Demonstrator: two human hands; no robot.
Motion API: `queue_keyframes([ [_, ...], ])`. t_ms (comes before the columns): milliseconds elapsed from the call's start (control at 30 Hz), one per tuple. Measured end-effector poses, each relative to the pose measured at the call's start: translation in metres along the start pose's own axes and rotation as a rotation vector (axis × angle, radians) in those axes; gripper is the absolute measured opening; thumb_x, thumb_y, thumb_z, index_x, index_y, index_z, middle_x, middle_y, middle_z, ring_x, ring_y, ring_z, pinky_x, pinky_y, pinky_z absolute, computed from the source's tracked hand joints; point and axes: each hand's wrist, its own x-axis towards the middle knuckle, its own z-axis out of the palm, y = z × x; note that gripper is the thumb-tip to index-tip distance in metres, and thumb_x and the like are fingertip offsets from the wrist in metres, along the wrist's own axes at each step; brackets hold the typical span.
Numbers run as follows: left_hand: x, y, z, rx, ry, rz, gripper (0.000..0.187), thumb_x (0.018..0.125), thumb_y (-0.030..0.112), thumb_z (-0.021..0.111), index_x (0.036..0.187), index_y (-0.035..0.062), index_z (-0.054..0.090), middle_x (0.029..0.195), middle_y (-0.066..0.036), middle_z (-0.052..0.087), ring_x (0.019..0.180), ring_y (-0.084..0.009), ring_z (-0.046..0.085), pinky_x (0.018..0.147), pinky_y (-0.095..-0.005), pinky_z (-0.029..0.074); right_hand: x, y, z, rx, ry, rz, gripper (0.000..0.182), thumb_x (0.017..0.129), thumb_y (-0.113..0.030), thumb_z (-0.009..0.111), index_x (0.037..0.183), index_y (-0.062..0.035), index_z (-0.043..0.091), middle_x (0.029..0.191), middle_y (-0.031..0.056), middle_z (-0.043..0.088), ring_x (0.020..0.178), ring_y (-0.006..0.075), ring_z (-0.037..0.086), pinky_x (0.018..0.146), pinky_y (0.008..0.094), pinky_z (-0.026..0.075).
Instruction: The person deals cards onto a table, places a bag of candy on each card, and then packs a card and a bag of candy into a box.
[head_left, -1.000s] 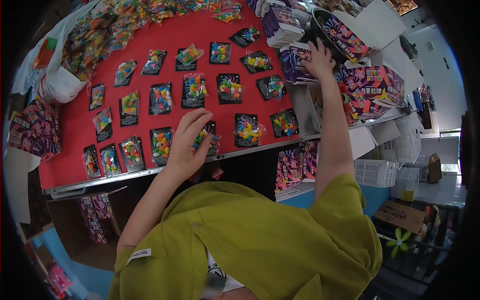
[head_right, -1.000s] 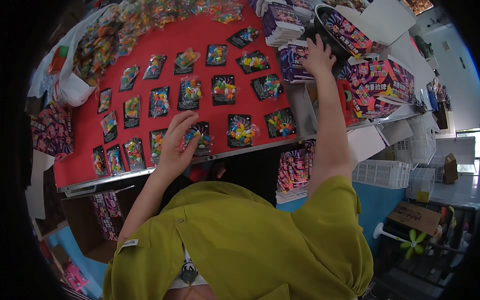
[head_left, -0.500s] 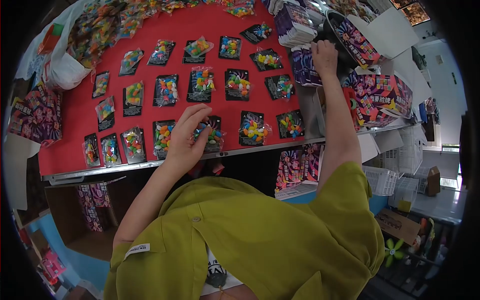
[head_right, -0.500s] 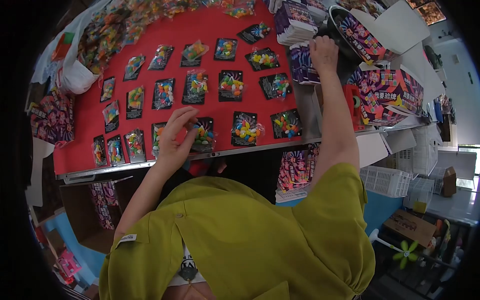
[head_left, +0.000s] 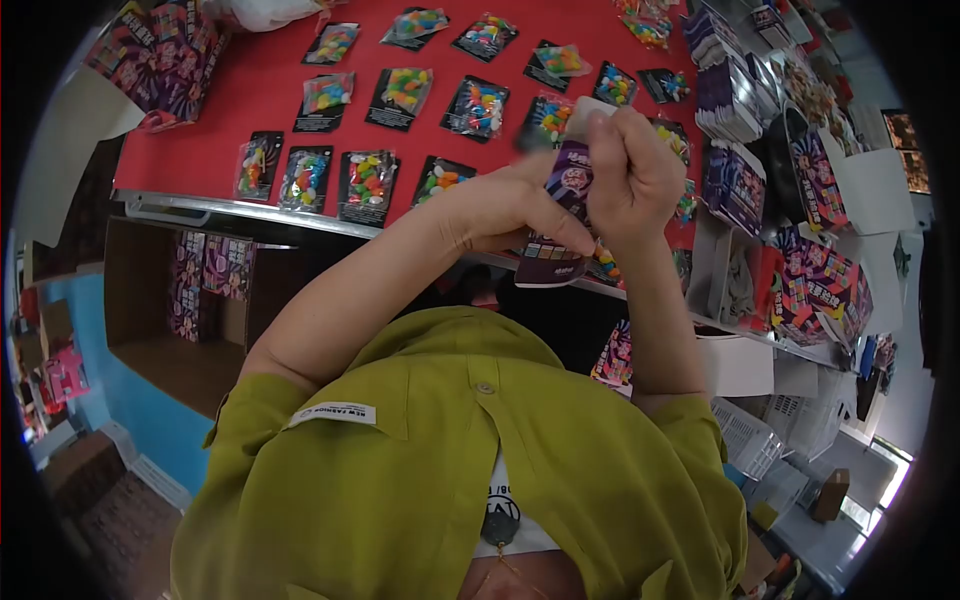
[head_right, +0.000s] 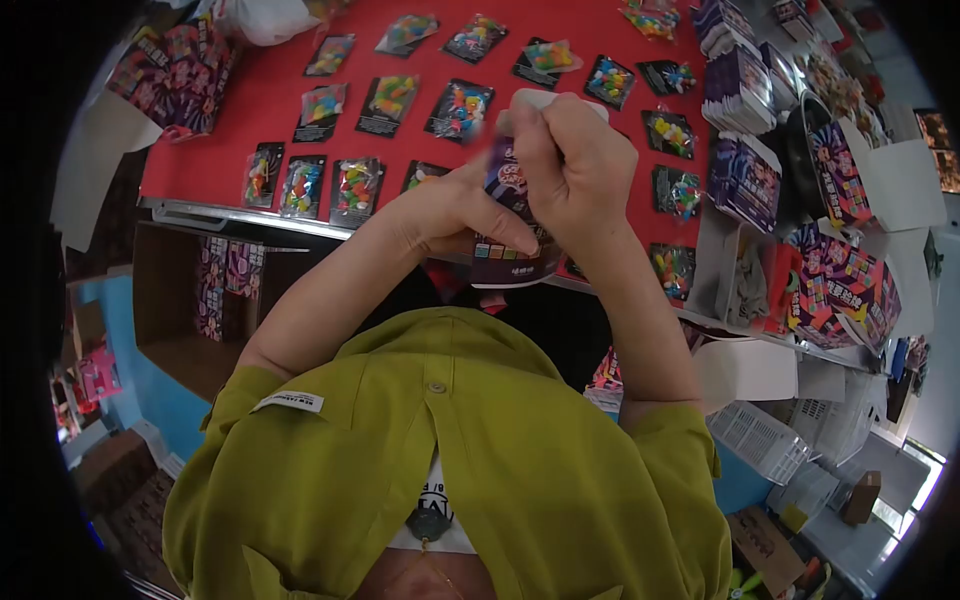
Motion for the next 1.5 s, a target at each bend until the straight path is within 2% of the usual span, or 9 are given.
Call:
queue_keyframes([
  [133, -0.022, -0.007, -0.018, -0.162, 0.208, 0.164, 0.051, 0.063, -0.011, 0.068, 0.111, -0.0014, 0.053, 0.099, -0.013, 0.064, 0.089, -0.0242, 0.065, 0.076, -0.0398, 0.056, 0.001, -0.001, 0.017, 0.092, 0.030, -0.118, 0.010, 0.083, -0.006, 0.063, 0.087, 0.0016, 0.060, 0.090, 0.0124, 0.058, 0.077, 0.0189, 0.058, 0.061, 0.0286, 0.045],
  [200, -0.029, -0.009, -0.030, -0.279, 0.261, 0.210, 0.053, 0.065, -0.014, 0.065, 0.115, -0.0018, 0.050, 0.105, -0.015, 0.062, 0.093, -0.0275, 0.064, 0.079, -0.0420, 0.056, -0.012, -0.008, 0.022, -0.139, 0.094, 0.115, 0.014, 0.089, -0.007, 0.057, 0.099, 0.0025, 0.061, 0.114, 0.0111, 0.052, 0.097, 0.0125, 0.050, 0.075, 0.0247, 0.042],
  [433, -0.035, -0.023, -0.034, 0.065, 0.572, 0.337, 0.033, 0.074, 0.000, 0.071, 0.104, -0.0023, 0.056, 0.091, -0.010, 0.067, 0.081, -0.0175, 0.067, 0.071, -0.0317, 0.056, -0.056, -0.001, 0.038, 0.088, 0.033, 0.452, 0.016, 0.093, -0.013, 0.054, 0.094, 0.0019, 0.060, 0.062, 0.0025, 0.056, 0.056, 0.0073, 0.050, 0.053, 0.0229, 0.042],
  [600, -0.032, -0.031, -0.039, 0.333, 0.612, 0.838, 0.056, 0.083, 0.001, 0.064, 0.129, 0.0008, 0.033, 0.101, -0.012, 0.060, 0.088, -0.0147, 0.063, 0.075, -0.0254, 0.052, -0.068, 0.001, 0.047, 0.130, 0.016, 0.493, 0.022, 0.094, -0.011, 0.051, 0.109, 0.0043, 0.055, 0.086, 0.0058, 0.060, 0.075, 0.0063, 0.053, 0.066, 0.0204, 0.044],
  [800, -0.029, -0.036, -0.044, 0.455, 0.519, 0.943, 0.050, 0.088, 0.006, 0.060, 0.130, 0.0059, 0.032, 0.105, -0.010, 0.056, 0.095, -0.0131, 0.057, 0.081, -0.0252, 0.046, -0.073, -0.003, 0.041, 0.365, 0.002, 0.530, 0.036, 0.096, -0.009, 0.045, 0.129, 0.0047, 0.042, 0.112, 0.0108, 0.056, 0.097, 0.0121, 0.055, 0.084, 0.0250, 0.045],
  [967, -0.031, -0.037, -0.055, 0.466, 0.513, 0.798, 0.027, 0.091, 0.010, 0.056, 0.115, 0.0032, 0.045, 0.103, -0.006, 0.055, 0.089, -0.0091, 0.055, 0.078, -0.0218, 0.044, -0.070, -0.001, 0.037, 0.458, 0.011, 0.461, 0.041, 0.092, -0.007, 0.050, 0.130, 0.0033, 0.041, 0.100, 0.0083, 0.057, 0.083, 0.0121, 0.055, 0.071, 0.0250, 0.047],
  [1067, -0.036, -0.042, -0.067, 0.342, 0.492, 0.695, 0.015, 0.091, 0.009, 0.055, 0.103, 0.0016, 0.052, 0.103, -0.005, 0.055, 0.088, -0.0077, 0.053, 0.077, -0.0209, 0.043, -0.066, -0.010, 0.028, 0.066, -0.142, 0.210, 0.037, 0.087, -0.005, 0.054, 0.123, 0.0030, 0.049, 0.092, 0.0115, 0.055, 0.077, 0.0197, 0.055, 0.069, 0.0278, 0.046],
  [1300, -0.037, -0.035, -0.062, 0.098, 0.504, 0.588, 0.011, 0.081, -0.005, 0.060, 0.089, 0.0010, 0.056, 0.096, -0.006, 0.063, 0.087, -0.0112, 0.059, 0.075, -0.0219, 0.048, -0.079, 0.009, 0.022, 0.250, -0.332, 0.344, 0.030, 0.086, -0.005, 0.055, 0.116, -0.0012, 0.055, 0.106, 0.0132, 0.054, 0.094, 0.0249, 0.055, 0.077, 0.0293, 0.045],
  [1500, -0.029, -0.025, -0.074, -0.004, 0.552, 0.461, 0.027, 0.077, -0.013, 0.058, 0.099, 0.0005, 0.053, 0.093, -0.011, 0.064, 0.086, -0.0146, 0.062, 0.079, -0.0252, 0.051, -0.071, -0.005, 0.009, -0.427, -0.470, -0.288, 0.043, 0.073, -0.004, 0.059, 0.115, -0.0065, 0.057, 0.125, 0.0114, 0.051, 0.116, 0.0290, 0.050, 0.094, 0.0406, 0.041],
])
